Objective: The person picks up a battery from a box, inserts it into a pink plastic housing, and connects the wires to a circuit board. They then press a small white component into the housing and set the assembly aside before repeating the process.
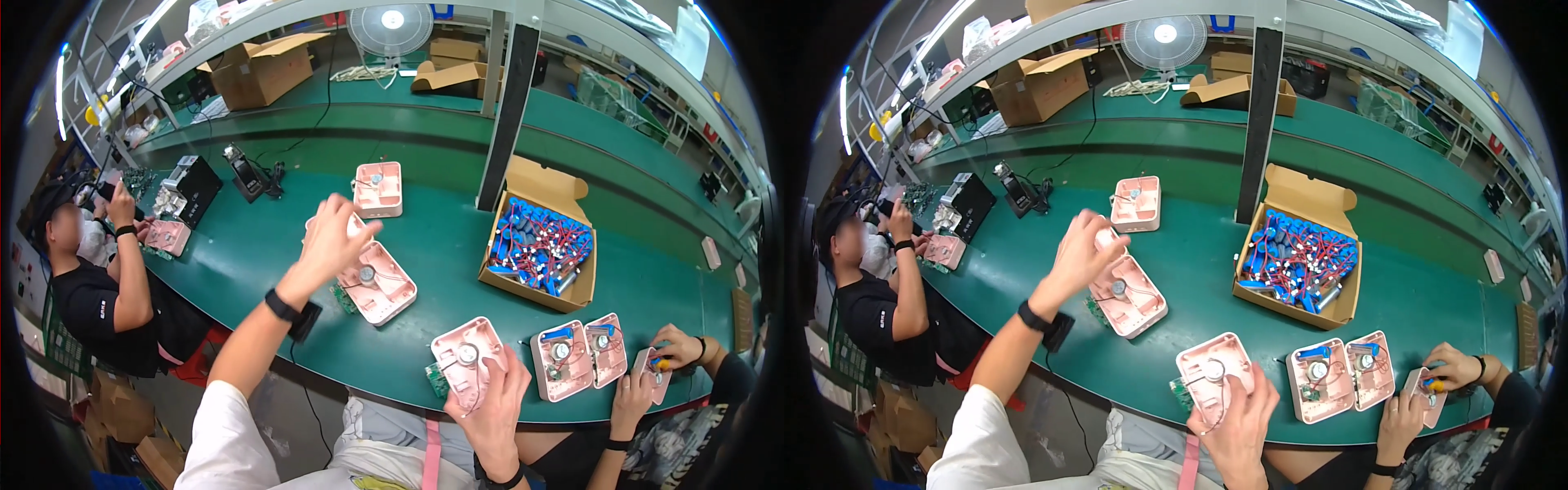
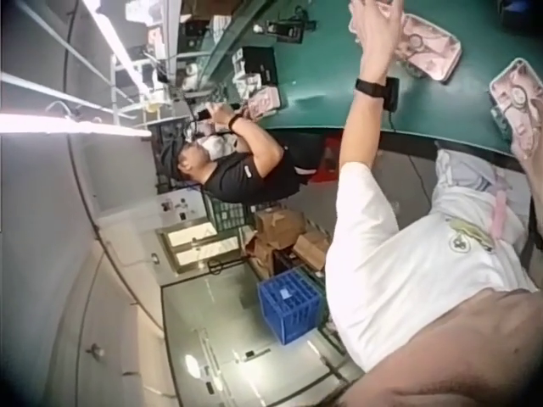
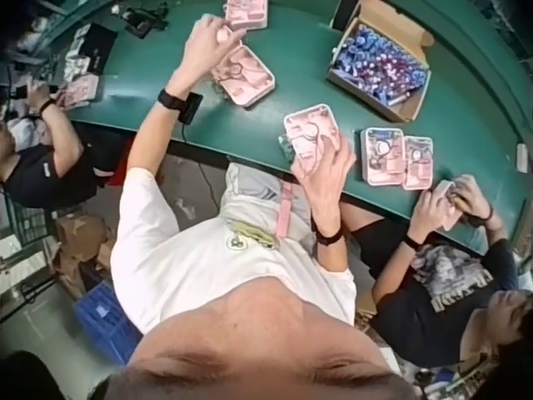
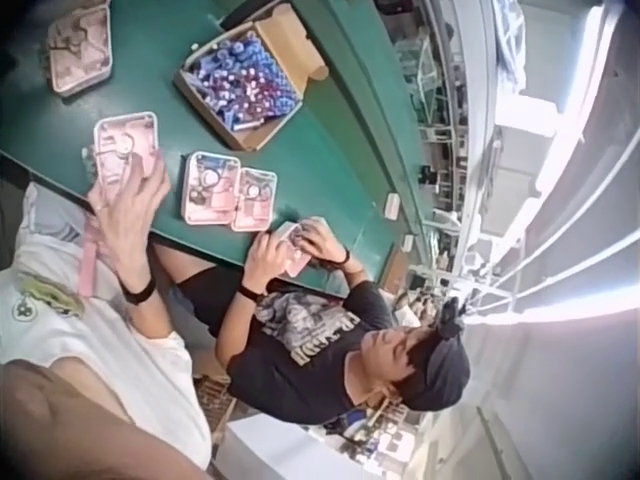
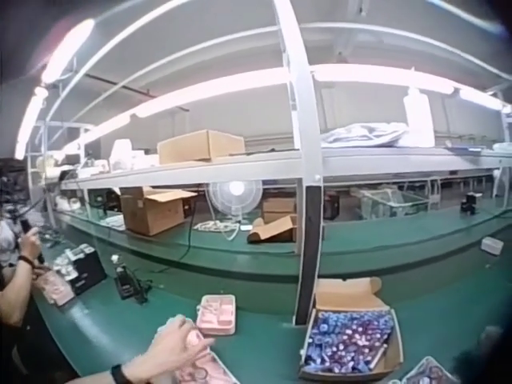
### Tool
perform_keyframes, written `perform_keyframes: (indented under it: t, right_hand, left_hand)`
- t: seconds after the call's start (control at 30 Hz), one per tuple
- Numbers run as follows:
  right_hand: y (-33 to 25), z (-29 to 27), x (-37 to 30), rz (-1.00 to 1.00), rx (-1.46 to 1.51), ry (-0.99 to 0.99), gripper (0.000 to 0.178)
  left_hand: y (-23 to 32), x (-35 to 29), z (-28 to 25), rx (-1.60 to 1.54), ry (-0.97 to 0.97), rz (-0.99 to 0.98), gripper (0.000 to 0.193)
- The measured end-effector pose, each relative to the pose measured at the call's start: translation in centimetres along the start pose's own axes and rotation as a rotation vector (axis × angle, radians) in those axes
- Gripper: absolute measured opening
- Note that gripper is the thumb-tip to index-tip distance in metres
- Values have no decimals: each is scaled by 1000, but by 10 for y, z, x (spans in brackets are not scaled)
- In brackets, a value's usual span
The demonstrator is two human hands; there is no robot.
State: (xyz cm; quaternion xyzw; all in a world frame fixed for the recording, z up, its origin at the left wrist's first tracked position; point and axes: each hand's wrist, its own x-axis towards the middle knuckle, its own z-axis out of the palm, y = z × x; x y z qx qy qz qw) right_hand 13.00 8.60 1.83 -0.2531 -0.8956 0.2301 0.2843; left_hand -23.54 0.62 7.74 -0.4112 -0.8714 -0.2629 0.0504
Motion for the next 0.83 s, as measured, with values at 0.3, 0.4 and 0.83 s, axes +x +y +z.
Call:
perform_keyframes:
  t: [0.3,0.4,0.83]
  right_hand:
    - [-18,-14,-23,179,-71,-24,71]
    - [-18,-36,-12,114,-138,-16,56]
    - [13,-43,-9,450,805,-146,15]
  left_hand:
    - [-21,69,57,211,-139,242,31]
    - [5,65,61,147,-219,239,28]
    - [94,-35,17,-20,-247,524,39]
